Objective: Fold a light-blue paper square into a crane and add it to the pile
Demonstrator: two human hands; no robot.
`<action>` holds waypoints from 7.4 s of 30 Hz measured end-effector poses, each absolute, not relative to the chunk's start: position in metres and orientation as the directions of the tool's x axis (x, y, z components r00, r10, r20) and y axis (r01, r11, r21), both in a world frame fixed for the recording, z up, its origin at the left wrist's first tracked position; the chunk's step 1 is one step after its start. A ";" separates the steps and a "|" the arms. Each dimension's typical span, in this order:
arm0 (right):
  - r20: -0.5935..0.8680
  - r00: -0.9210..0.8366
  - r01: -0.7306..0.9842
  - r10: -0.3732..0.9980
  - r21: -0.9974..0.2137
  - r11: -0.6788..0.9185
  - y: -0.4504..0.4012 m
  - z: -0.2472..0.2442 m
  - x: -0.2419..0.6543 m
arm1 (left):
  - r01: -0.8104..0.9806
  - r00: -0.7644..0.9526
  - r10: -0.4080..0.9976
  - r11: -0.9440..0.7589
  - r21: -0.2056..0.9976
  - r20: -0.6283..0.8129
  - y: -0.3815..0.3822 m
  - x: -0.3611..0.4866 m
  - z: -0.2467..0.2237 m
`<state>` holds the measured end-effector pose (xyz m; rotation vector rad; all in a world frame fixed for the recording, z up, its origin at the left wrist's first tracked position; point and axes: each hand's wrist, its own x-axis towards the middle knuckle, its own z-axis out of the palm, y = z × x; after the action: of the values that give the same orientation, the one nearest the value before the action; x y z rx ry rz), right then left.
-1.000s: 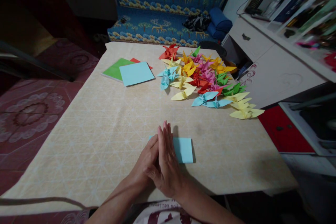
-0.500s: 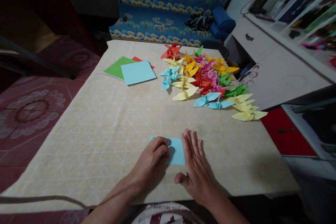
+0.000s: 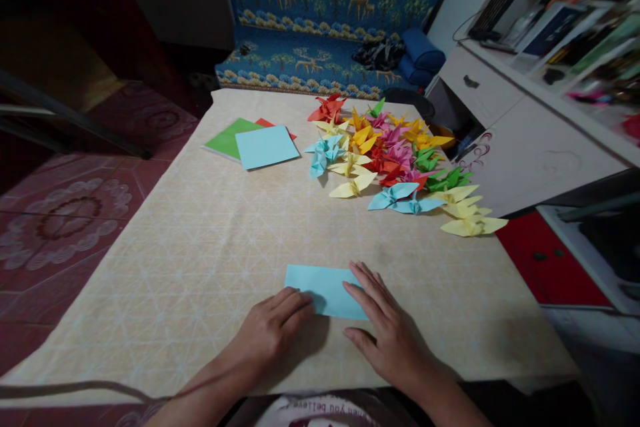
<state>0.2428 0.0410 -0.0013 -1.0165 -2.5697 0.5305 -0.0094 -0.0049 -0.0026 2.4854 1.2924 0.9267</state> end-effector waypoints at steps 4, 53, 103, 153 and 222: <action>0.394 -0.642 0.463 0.658 -0.485 0.742 0.047 0.003 0.249 | 0.561 0.252 0.810 -0.568 0.601 0.530 0.001 -0.007 0.008; 0.017 -0.789 0.459 0.615 -0.649 0.607 0.049 0.042 0.205 | 0.785 0.308 0.915 -0.399 0.473 0.262 -0.020 -0.002 -0.009; 0.269 -0.356 0.658 0.895 -0.608 0.445 0.085 0.006 0.168 | 0.615 -0.127 0.972 -0.078 0.785 0.196 0.007 0.007 -0.002; 0.092 -0.156 0.696 0.983 -0.697 0.175 0.079 -0.004 0.184 | 0.848 -0.015 0.960 -0.135 0.512 0.278 0.005 0.017 -0.002; 0.019 -0.144 0.743 0.989 -0.659 0.121 0.093 -0.003 0.181 | 0.832 -0.028 0.969 -0.113 0.543 0.244 0.009 0.019 0.000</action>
<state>0.1807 0.0929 -0.0027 -1.6714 -1.9461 0.7134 0.0192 0.0090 -0.0003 2.0099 1.9169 0.8500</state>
